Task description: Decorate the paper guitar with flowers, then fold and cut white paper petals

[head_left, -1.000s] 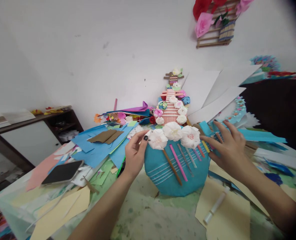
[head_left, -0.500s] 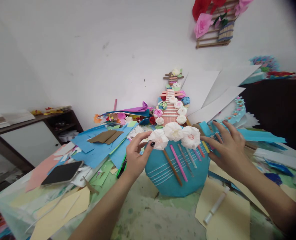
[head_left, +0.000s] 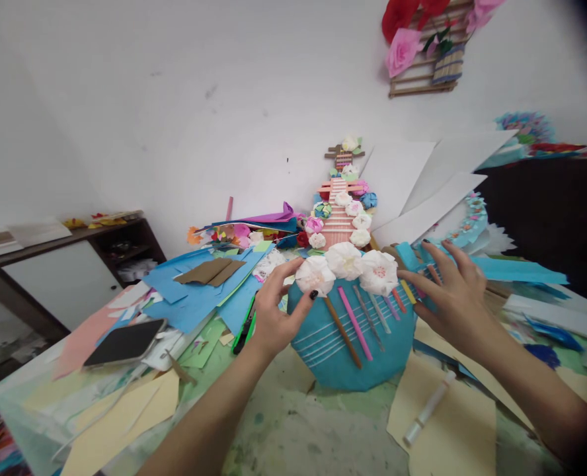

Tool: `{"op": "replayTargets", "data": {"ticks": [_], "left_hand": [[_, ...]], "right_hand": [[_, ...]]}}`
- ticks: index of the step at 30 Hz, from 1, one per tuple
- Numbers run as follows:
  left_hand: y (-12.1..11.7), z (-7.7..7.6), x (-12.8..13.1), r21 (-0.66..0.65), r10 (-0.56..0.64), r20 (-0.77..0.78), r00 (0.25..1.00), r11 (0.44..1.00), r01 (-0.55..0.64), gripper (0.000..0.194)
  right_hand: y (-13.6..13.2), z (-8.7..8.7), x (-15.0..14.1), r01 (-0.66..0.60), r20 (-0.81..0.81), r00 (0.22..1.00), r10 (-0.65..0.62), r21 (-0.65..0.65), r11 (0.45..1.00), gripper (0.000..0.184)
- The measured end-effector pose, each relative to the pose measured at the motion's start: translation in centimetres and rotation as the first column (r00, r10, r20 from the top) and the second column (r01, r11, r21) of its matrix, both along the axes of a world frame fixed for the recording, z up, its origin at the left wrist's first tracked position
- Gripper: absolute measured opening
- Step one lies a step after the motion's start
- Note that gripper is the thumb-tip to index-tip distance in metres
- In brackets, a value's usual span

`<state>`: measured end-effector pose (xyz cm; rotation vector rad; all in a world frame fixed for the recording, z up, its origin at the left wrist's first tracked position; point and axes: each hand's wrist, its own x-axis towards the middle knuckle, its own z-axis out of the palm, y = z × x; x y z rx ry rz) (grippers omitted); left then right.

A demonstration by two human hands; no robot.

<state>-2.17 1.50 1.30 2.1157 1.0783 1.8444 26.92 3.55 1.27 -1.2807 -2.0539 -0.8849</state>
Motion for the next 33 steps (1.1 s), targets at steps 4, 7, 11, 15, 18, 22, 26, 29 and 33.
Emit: {"op": "replayTargets", "data": {"ticks": [4, 7, 11, 15, 18, 22, 26, 29, 33], "left_hand": [[-0.1, -0.1, -0.1, -0.006, 0.000, -0.010, 1.000, 1.000, 0.000, 0.046], [-0.1, 0.1, -0.2, 0.022, -0.011, -0.053, 0.999, 1.000, 0.012, 0.049], [-0.2, 0.7, -0.2, 0.051, -0.007, -0.152, 0.988, 0.999, 0.015, 0.055], [-0.2, 1.0, -0.2, 0.068, 0.001, -0.187, 0.982, 0.998, 0.012, 0.053], [-0.2, 1.0, -0.3, 0.083, 0.005, -0.196, 0.981, 0.997, 0.011, 0.048], [-0.3, 0.9, -0.5, 0.086, 0.007, -0.201, 0.979, 0.996, 0.011, 0.046], [-0.4, 0.9, -0.3, 0.079, -0.017, -0.174, 0.985, 0.996, 0.031, 0.048], [-0.2, 0.6, 0.1, 0.035, -0.088, -0.073, 0.993, 0.995, 0.091, 0.056], [0.9, 0.3, -0.3, -0.188, -0.308, 0.256, 0.916, 0.914, 0.359, 0.068]], "right_hand": [[0.0, 0.1, 0.0, -0.003, -0.002, 1.000, 0.003, -0.003, 1.000, 0.036], [0.0, 0.1, 0.0, -0.007, 0.006, 1.000, 0.007, 0.005, 1.000, 0.036], [-0.1, 0.1, -0.1, -0.001, 0.003, 1.000, 0.001, 0.015, 1.000, 0.036], [-0.1, 0.0, -0.2, -0.014, -0.013, 1.000, 0.014, 0.020, 1.000, 0.037], [-0.1, -0.1, -0.2, -0.028, -0.026, 0.999, 0.029, 0.034, 0.999, 0.034], [0.1, -0.2, -0.1, -0.049, -0.030, 0.998, 0.051, 0.051, 0.997, 0.032], [0.3, -0.3, 0.1, -0.050, -0.027, 0.998, 0.051, 0.051, 0.997, 0.032], [0.4, -0.4, 0.2, -0.050, -0.027, 0.998, 0.051, 0.042, 0.998, 0.033], [0.4, -0.6, 0.2, -0.032, -0.035, 0.999, 0.032, 0.009, 0.999, 0.038]]}}
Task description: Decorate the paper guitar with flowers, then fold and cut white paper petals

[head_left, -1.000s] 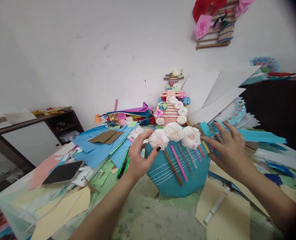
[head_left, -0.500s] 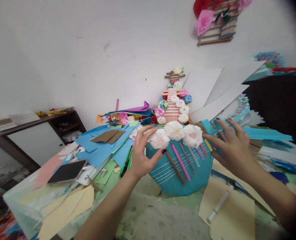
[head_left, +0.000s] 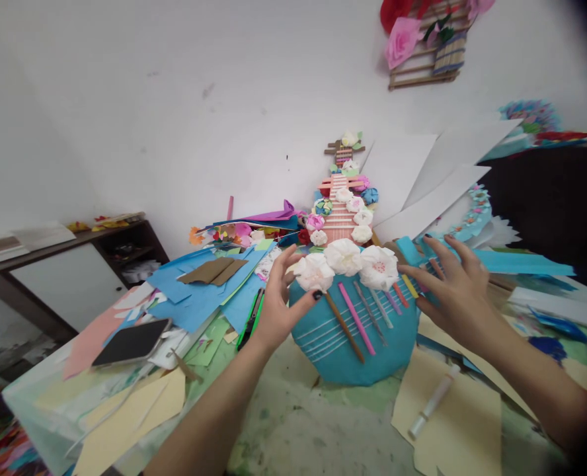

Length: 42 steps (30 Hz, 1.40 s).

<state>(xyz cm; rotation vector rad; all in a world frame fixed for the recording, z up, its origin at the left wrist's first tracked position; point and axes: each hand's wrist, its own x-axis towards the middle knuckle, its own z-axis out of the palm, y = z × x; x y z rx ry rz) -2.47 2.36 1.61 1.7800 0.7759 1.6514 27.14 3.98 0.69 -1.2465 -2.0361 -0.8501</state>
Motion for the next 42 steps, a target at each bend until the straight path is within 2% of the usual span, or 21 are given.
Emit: {"op": "replayTargets", "data": {"ticks": [2, 4, 6, 8, 12, 16, 21, 24, 27, 29, 30, 32, 34, 35, 36, 39, 42], "left_hand": [[0.7, -0.1, -0.8, -0.202, -0.159, 0.104, 0.982, 0.963, 0.178, 0.061], [1.4, -0.1, -1.7, -0.412, -0.295, 0.150, 0.944, 0.849, 0.331, 0.055], [1.8, -0.1, -2.5, -0.572, -0.374, 0.150, 0.915, 0.722, 0.389, 0.054], [2.1, -0.2, -3.0, -0.655, -0.402, 0.103, 0.910, 0.661, 0.366, 0.051], [2.5, -0.2, -3.6, -0.704, -0.398, -0.064, 0.915, 0.668, 0.241, 0.032], [2.9, -0.4, -4.1, -0.703, -0.394, -0.128, 0.910, 0.684, 0.197, 0.027], [3.6, -1.5, -4.1, -0.684, -0.318, -0.048, 0.947, 0.701, 0.201, 0.028], [4.0, -2.1, -3.7, -0.672, -0.226, 0.071, 0.972, 0.709, 0.213, 0.027], [4.5, -2.7, -3.2, -0.634, -0.098, 0.248, 0.964, 0.735, 0.238, 0.025], [4.7, -3.3, -2.7, -0.602, -0.030, 0.371, 0.928, 0.753, 0.265, 0.024], [4.7, -3.7, -2.3, -0.585, -0.009, 0.424, 0.906, 0.760, 0.282, 0.023], [4.7, -4.4, -1.5, -0.549, -0.009, 0.499, 0.867, 0.771, 0.324, 0.023], [4.4, -5.0, -0.7, -0.529, -0.037, 0.529, 0.848, 0.767, 0.363, 0.024], [4.2, -5.2, -0.3, -0.530, -0.048, 0.529, 0.847, 0.761, 0.374, 0.025], [4.0, -5.4, 0.1, -0.537, -0.056, 0.524, 0.850, 0.753, 0.380, 0.025], [3.6, -5.7, 0.8, -0.566, -0.079, 0.493, 0.867, 0.727, 0.388, 0.028], [3.5, -5.7, 0.8, -0.581, -0.063, 0.484, 0.873, 0.723, 0.374, 0.027]], "right_hand": [[0.1, -0.1, 0.1, 0.007, 0.005, 1.000, -0.007, -0.014, 1.000, 0.039], [0.2, -0.2, 0.2, 0.011, 0.009, 1.000, -0.011, -0.027, 1.000, 0.041], [0.3, -0.3, 0.2, 0.015, 0.010, 1.000, -0.014, -0.046, 0.999, 0.042], [0.3, -0.3, 0.3, 0.021, 0.011, 1.000, -0.020, -0.066, 0.998, 0.043], [0.2, -0.2, 0.3, 0.043, 0.011, 0.999, -0.042, -0.079, 0.996, 0.044], [0.0, -0.2, 0.1, 0.047, -0.004, 0.999, -0.048, -0.070, 0.996, 0.047], [-0.2, 0.1, -0.2, 0.054, -0.093, 0.994, -0.055, -0.017, 0.998, 0.063], [-0.1, 0.4, -0.2, 0.021, -0.239, 0.971, -0.016, 0.018, 1.000, 0.065], [0.2, -0.1, -0.4, -0.076, -0.464, 0.883, 0.067, -0.001, 0.997, 0.058], [0.6, -1.1, -1.0, -0.214, -0.651, 0.753, 0.094, -0.106, 0.971, 0.053], [0.8, -1.7, -1.4, -0.315, -0.742, 0.665, 0.080, -0.181, 0.932, 0.050], [1.1, -2.8, -2.2, -0.533, -0.864, 0.503, 0.007, -0.304, 0.790, 0.044], [1.3, -3.7, -3.0, -0.678, -0.914, 0.404, -0.046, -0.333, 0.656, 0.039], [1.4, -3.9, -3.2, -0.718, -0.928, 0.369, -0.058, -0.324, 0.617, 0.036], [1.4, -4.1, -3.4, -0.743, -0.940, 0.336, -0.067, -0.308, 0.595, 0.034], [1.6, -4.3, -3.5, -0.768, -0.964, 0.250, -0.093, -0.256, 0.587, 0.031], [1.3, -4.4, -3.7, -0.773, -0.967, 0.240, -0.084, -0.243, 0.586, 0.030]]}}
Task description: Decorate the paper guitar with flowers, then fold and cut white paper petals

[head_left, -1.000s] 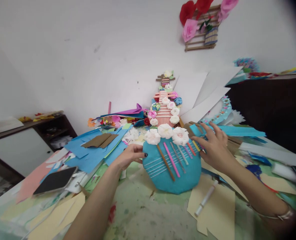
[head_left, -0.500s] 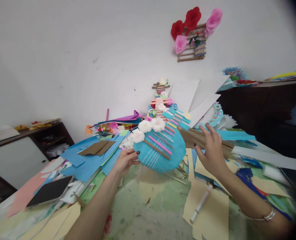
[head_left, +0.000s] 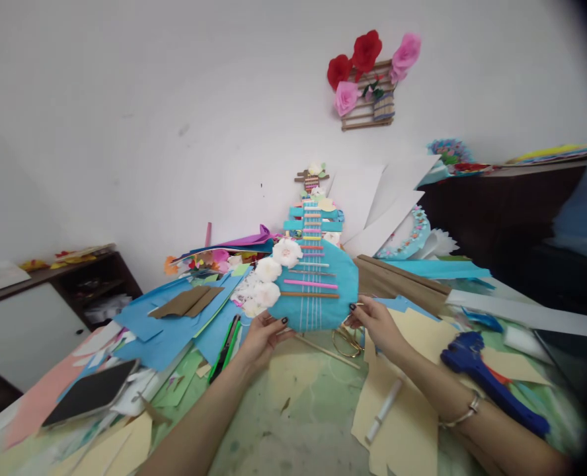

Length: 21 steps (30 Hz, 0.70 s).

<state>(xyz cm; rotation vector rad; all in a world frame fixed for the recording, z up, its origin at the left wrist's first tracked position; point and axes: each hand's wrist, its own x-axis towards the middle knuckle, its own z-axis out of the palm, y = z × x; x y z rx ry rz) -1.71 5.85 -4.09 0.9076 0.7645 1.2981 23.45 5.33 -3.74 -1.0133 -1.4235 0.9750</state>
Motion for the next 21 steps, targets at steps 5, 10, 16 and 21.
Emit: {"op": "replayTargets", "data": {"ticks": [5, 10, 16, 21], "left_hand": [[1.3, 0.3, -2.4, -0.006, 0.209, 0.078, 0.975, 0.978, -0.210, 0.022], [2.9, 0.7, -5.3, -0.049, 0.447, 0.118, 0.887, 0.894, -0.445, 0.024], [4.6, 0.8, -5.7, -0.088, 0.502, 0.112, 0.857, 0.864, -0.495, 0.023], [7.6, 1.6, -4.3, -0.122, 0.506, 0.099, 0.857, 0.861, -0.494, 0.025]], "right_hand": [[-1.5, -0.3, -1.2, -0.016, 0.304, 0.953, -0.008, 0.077, 0.997, 0.030], [-2.3, -1.2, -2.1, -0.101, 0.536, 0.843, -0.047, 0.244, 0.965, 0.022], [-1.9, -1.8, -1.7, -0.116, 0.496, 0.864, -0.086, 0.363, 0.925, 0.029], [-1.8, -1.6, -1.6, -0.091, 0.469, 0.866, -0.174, 0.490, 0.867, 0.029]]}}
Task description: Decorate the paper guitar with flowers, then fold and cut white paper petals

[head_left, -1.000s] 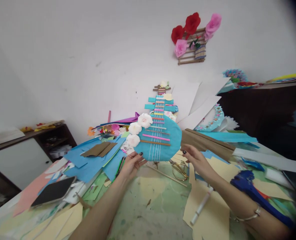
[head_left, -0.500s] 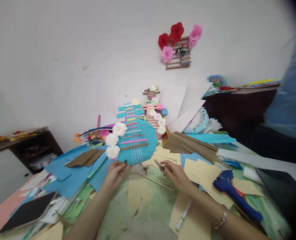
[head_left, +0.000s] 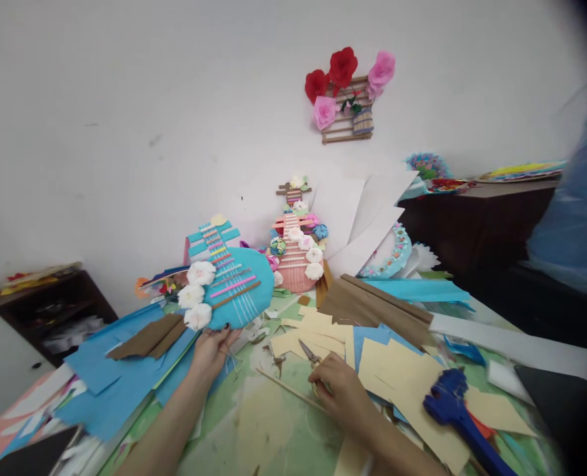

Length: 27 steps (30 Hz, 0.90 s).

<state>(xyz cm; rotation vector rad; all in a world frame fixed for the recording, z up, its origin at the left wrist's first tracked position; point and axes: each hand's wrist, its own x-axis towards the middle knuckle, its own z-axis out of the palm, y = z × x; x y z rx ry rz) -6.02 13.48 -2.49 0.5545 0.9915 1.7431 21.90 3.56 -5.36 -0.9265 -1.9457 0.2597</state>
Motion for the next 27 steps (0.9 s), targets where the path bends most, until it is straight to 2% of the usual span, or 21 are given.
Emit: {"op": "replayTargets", "data": {"ticks": [6, 11, 14, 18, 20, 23, 27], "left_hand": [[4.0, 0.5, 4.6, -0.051, -0.110, -0.069, 0.991, 0.993, 0.107, 0.029], [7.2, 1.1, 7.9, -0.015, -0.134, -0.041, 0.990, 0.991, 0.133, 0.031], [9.0, 2.8, 7.1, 0.046, -0.090, -0.007, 0.996, 0.995, 0.090, 0.035], [10.5, 6.1, 3.2, 0.111, -0.002, 0.026, 1.000, 0.994, -0.001, 0.037], [10.6, 7.0, 1.6, 0.125, 0.033, 0.030, 0.999, 0.991, -0.037, 0.036], [10.3, 6.6, 1.1, 0.113, 0.032, 0.013, 0.999, 0.993, -0.033, 0.033], [10.1, 3.4, 4.2, 0.029, -0.057, -0.027, 0.998, 0.998, 0.058, 0.032]], "right_hand": [[-0.4, 1.1, -0.1, 0.043, 0.069, 0.996, -0.060, 0.226, 0.973, 0.028], [-0.4, 1.4, -0.2, 0.061, 0.120, 0.987, -0.104, 0.319, 0.946, 0.028], [-0.3, 1.6, 0.0, 0.059, 0.123, 0.986, -0.109, 0.358, 0.932, 0.027], [-0.4, 2.2, 0.4, 0.065, 0.133, 0.983, -0.123, 0.375, 0.925, 0.026], [-0.6, 2.4, 0.4, 0.079, 0.137, 0.980, -0.142, 0.388, 0.918, 0.026], [-0.9, 2.5, 0.2, 0.085, 0.162, 0.973, -0.164, 0.410, 0.908, 0.028], [-0.8, 2.4, -0.2, 0.066, 0.189, 0.971, -0.149, 0.383, 0.921, 0.028]]}}
